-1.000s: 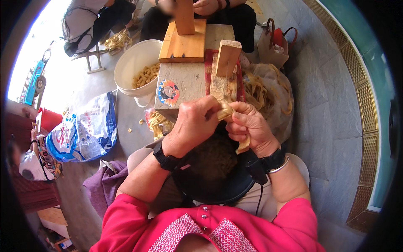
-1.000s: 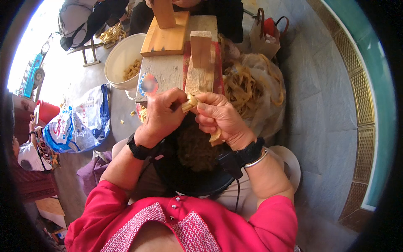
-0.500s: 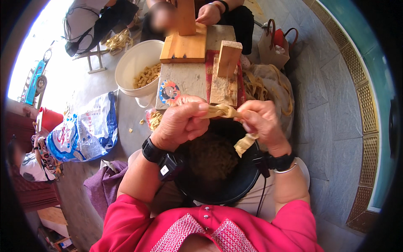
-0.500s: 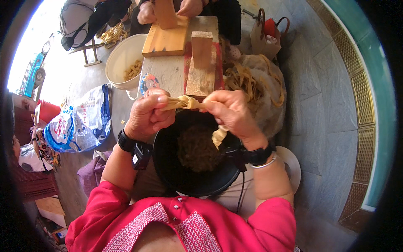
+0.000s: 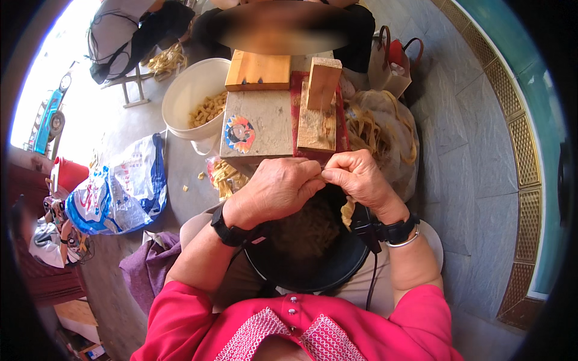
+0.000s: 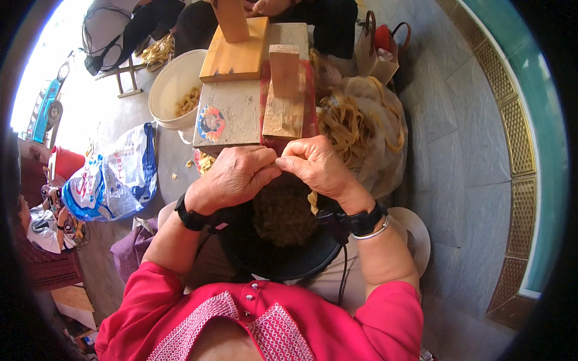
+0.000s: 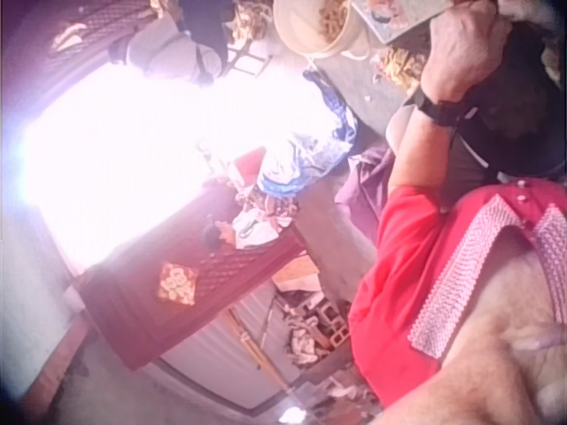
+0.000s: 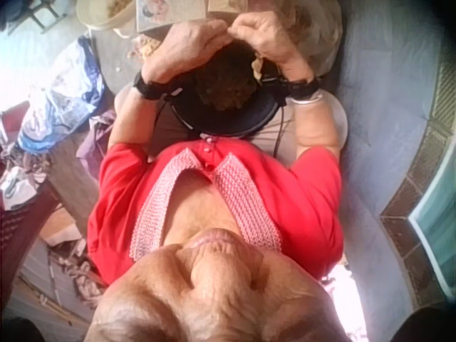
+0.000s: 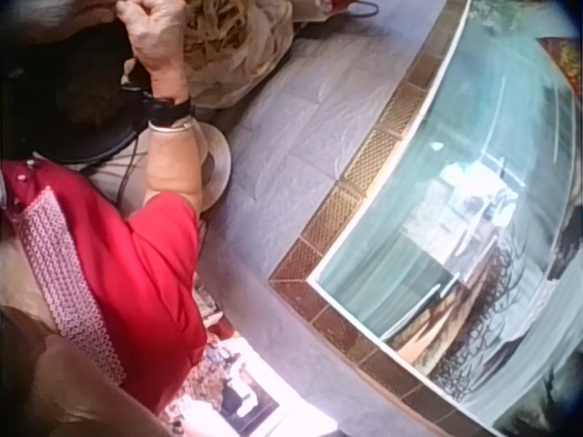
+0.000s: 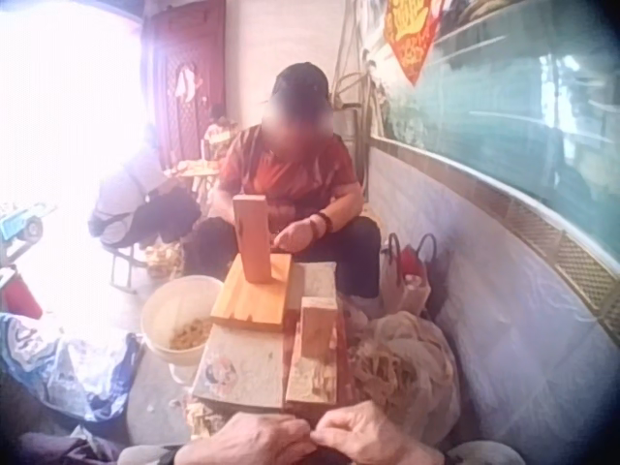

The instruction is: The person shapes and knots strips of dough by hand, repeatedly stretching them and pressing them against a wooden block before placing them into a pot.

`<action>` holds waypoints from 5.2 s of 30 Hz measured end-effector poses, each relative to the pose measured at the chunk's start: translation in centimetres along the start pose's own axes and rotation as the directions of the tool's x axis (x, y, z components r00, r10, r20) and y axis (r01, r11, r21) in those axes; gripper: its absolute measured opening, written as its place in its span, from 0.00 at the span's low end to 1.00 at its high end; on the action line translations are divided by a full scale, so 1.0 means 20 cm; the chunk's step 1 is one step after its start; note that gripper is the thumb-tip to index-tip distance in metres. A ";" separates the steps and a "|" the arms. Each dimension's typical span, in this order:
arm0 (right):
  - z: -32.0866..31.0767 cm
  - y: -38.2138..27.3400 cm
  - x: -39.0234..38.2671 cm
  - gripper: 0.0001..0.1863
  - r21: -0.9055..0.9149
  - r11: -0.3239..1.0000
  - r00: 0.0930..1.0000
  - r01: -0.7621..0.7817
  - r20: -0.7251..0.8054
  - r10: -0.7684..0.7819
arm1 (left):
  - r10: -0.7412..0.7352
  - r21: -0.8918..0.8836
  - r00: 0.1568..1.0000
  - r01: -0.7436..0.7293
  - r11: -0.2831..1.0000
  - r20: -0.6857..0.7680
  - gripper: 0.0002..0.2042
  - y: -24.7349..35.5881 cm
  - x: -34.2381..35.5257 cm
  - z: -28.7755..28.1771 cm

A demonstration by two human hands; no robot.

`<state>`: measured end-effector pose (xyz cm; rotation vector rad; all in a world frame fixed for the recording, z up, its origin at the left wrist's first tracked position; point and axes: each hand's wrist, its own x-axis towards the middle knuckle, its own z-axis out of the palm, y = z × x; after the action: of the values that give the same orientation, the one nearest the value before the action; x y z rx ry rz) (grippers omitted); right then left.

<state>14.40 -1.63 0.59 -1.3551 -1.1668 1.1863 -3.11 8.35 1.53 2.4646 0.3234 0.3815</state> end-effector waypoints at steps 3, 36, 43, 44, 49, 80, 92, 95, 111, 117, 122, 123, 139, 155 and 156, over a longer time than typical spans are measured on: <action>-0.07 0.00 -0.01 0.09 -0.072 0.997 0.999 0.004 0.036 -0.002 | -0.012 -0.192 0.977 0.054 0.980 0.212 0.07 -0.04 0.01 -0.07; 0.10 0.05 0.08 0.19 0.699 0.654 0.957 -0.289 0.231 0.175 | -0.522 -0.878 0.850 0.194 0.437 -0.072 0.19 0.00 0.10 0.16; 0.13 0.05 0.09 0.15 0.611 0.675 0.903 -0.414 0.369 0.219 | -0.650 -0.926 0.732 -0.360 -0.112 -0.206 0.15 -0.04 0.15 0.06; 0.13 0.05 0.09 0.15 0.600 0.677 0.897 -0.427 0.376 0.232 | -0.647 -0.927 0.722 -0.369 -0.063 -0.244 0.14 -0.05 0.13 0.04; 0.13 0.04 0.09 0.14 0.603 0.694 0.911 -0.392 0.358 0.204 | -0.060 -0.211 0.485 -0.264 0.941 -0.873 0.11 -0.11 0.08 0.02; 0.10 0.03 0.03 0.14 0.648 0.709 0.948 -0.277 0.065 0.311 | 0.097 0.014 0.833 -0.107 0.994 -0.545 0.05 -0.02 0.08 0.15; 0.07 0.07 0.01 0.06 -0.081 0.988 0.983 0.129 -0.119 -0.138 | -0.580 -0.664 0.812 0.470 0.582 0.067 0.04 -0.03 0.08 0.07; 0.03 0.01 0.00 0.06 0.128 0.989 0.997 -0.072 0.030 0.069 | -0.484 -0.499 0.874 0.404 0.766 -0.035 0.04 -0.05 0.05 0.05; -0.02 0.05 0.00 0.08 0.688 0.691 0.975 -0.221 0.137 0.175 | -0.098 -0.245 0.968 0.040 0.969 -0.232 0.06 0.05 0.03 0.01; -0.02 0.07 -0.01 0.08 0.647 0.730 0.975 -0.221 0.147 0.166 | -0.172 -0.275 0.971 0.123 0.954 -0.164 0.09 0.03 0.03 0.03; -0.07 0.01 -0.04 0.07 0.688 0.725 0.998 0.037 0.014 -0.064 | -0.400 -0.945 0.882 0.310 0.099 0.248 0.15 0.05 0.02 -0.05; -0.11 0.00 -0.04 0.07 0.675 0.735 0.995 0.064 0.012 -0.097 | -0.330 -0.963 0.912 0.268 0.033 0.243 0.14 0.05 0.01 -0.05; -0.05 0.00 -0.05 0.08 -0.110 0.994 0.999 -0.002 -0.033 -0.002 | -0.072 -0.156 0.988 0.093 0.983 0.136 0.09 0.00 0.02 0.02; -0.16 0.18 0.37 0.14 -0.191 0.969 0.903 0.159 -0.368 -0.221 | -0.255 -0.053 0.910 0.251 0.966 -0.328 0.08 -0.25 0.29 0.00; -0.16 0.18 0.37 0.15 -0.285 0.947 0.890 0.150 -0.379 -0.255 | -0.275 -0.064 0.907 0.269 0.961 -0.319 0.07 -0.25 0.29 0.00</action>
<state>18.38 5.24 -3.37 -1.5349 -1.1375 0.5741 1.62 14.12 -0.45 2.2899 0.7895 0.6666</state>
